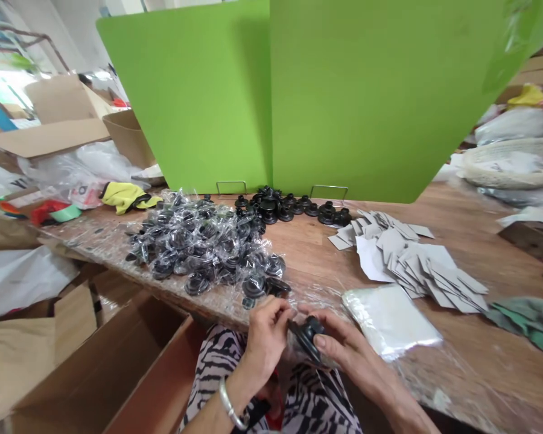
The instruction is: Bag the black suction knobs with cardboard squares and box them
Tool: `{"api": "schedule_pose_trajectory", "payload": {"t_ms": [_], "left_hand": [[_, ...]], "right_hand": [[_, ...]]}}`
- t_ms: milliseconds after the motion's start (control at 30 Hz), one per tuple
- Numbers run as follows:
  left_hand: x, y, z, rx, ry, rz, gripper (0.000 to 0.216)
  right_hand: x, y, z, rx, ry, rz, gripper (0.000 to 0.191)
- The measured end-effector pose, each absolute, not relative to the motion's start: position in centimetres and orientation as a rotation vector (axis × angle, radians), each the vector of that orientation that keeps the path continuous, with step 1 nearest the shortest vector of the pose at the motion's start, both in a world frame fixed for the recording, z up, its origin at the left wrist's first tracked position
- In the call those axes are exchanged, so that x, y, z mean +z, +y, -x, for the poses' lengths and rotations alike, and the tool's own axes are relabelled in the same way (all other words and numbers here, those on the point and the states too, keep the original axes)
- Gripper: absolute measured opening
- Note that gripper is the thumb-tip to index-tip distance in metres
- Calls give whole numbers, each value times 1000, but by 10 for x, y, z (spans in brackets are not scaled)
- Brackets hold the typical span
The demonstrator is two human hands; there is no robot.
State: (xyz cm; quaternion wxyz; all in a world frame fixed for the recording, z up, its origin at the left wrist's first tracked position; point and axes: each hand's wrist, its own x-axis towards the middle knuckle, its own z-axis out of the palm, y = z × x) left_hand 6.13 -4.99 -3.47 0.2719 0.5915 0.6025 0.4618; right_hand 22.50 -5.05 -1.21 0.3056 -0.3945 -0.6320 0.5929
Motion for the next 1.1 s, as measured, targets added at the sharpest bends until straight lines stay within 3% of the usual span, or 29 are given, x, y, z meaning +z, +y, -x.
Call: {"api": "schedule_pose_trajectory", "payload": {"t_ms": [100, 367, 467, 667, 833, 1000, 1100], "left_hand": [[-30, -54, -63, 1192, 1560, -1628, 19], [-34, -72, -88, 1182, 1533, -1597, 19], [-41, -74, -97, 1194, 1561, -1402, 18], [-44, -74, -101, 1308, 1497, -1753, 24], [-35, -70, -99, 1338, 1508, -1885, 24], [-16, -54, -101, 1132, 1264, -2058, 23], [-6, -31, -103, 1168, 1277, -2101, 23]], "right_hand": [[-27, -59, -227, 1415, -1663, 1189, 32], [-51, -72, -210, 171, -1840, 1446, 22], [-60, -76, -203, -71, -1941, 1499, 20], [-62, -81, -209, 143, -2072, 1456, 26], [-50, -79, -223, -159, -2123, 1543, 32], [-38, -68, -233, 268, -1976, 1557, 24], [-30, -67, -236, 351, -1733, 1608, 24]]}}
